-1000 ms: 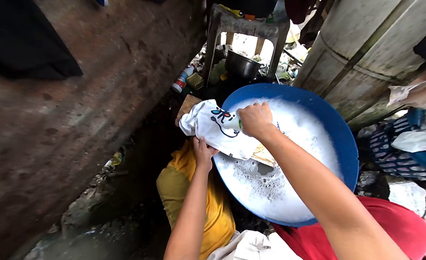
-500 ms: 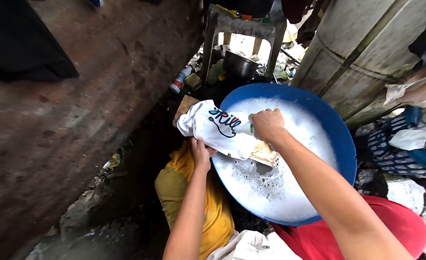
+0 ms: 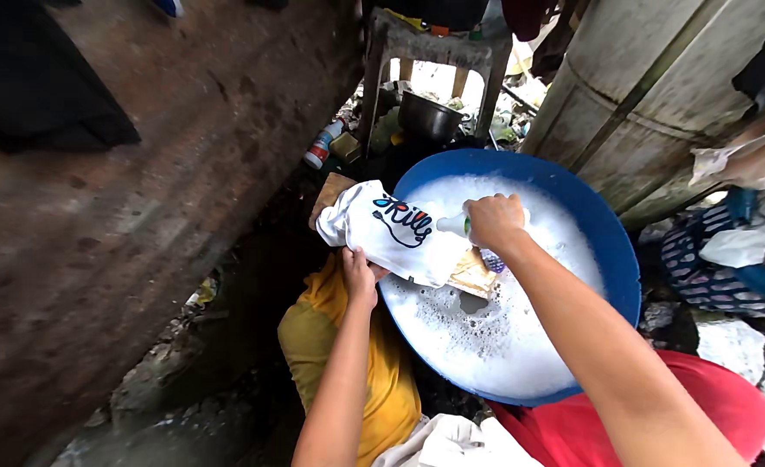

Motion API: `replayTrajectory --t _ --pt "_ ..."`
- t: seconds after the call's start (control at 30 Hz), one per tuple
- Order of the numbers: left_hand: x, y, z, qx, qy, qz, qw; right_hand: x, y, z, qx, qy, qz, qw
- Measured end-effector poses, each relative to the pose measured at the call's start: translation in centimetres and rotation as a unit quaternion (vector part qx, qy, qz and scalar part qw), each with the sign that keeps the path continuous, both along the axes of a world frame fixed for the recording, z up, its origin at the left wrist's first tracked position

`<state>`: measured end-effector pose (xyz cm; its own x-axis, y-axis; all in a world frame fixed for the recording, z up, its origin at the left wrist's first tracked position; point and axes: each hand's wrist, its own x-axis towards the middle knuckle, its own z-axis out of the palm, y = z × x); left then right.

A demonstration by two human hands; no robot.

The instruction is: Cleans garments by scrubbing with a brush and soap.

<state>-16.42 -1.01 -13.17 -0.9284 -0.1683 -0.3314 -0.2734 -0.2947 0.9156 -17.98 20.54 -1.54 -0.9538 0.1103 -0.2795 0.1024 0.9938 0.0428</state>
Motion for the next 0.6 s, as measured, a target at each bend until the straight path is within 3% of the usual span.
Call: replayTrajectory --t 0.27,0.6 --pt "-0.1 0.2 3.1 -0.038 0.050 0.013 0.998 2.5 6.5 -1.4 -0.221 0.075 -0.083 0.969" --pt "-5.9 0.8 11.1 0.004 0.117 0.078 0.990 13.7 14.3 2.0 -0.351 0.179 -0.143 0.908"
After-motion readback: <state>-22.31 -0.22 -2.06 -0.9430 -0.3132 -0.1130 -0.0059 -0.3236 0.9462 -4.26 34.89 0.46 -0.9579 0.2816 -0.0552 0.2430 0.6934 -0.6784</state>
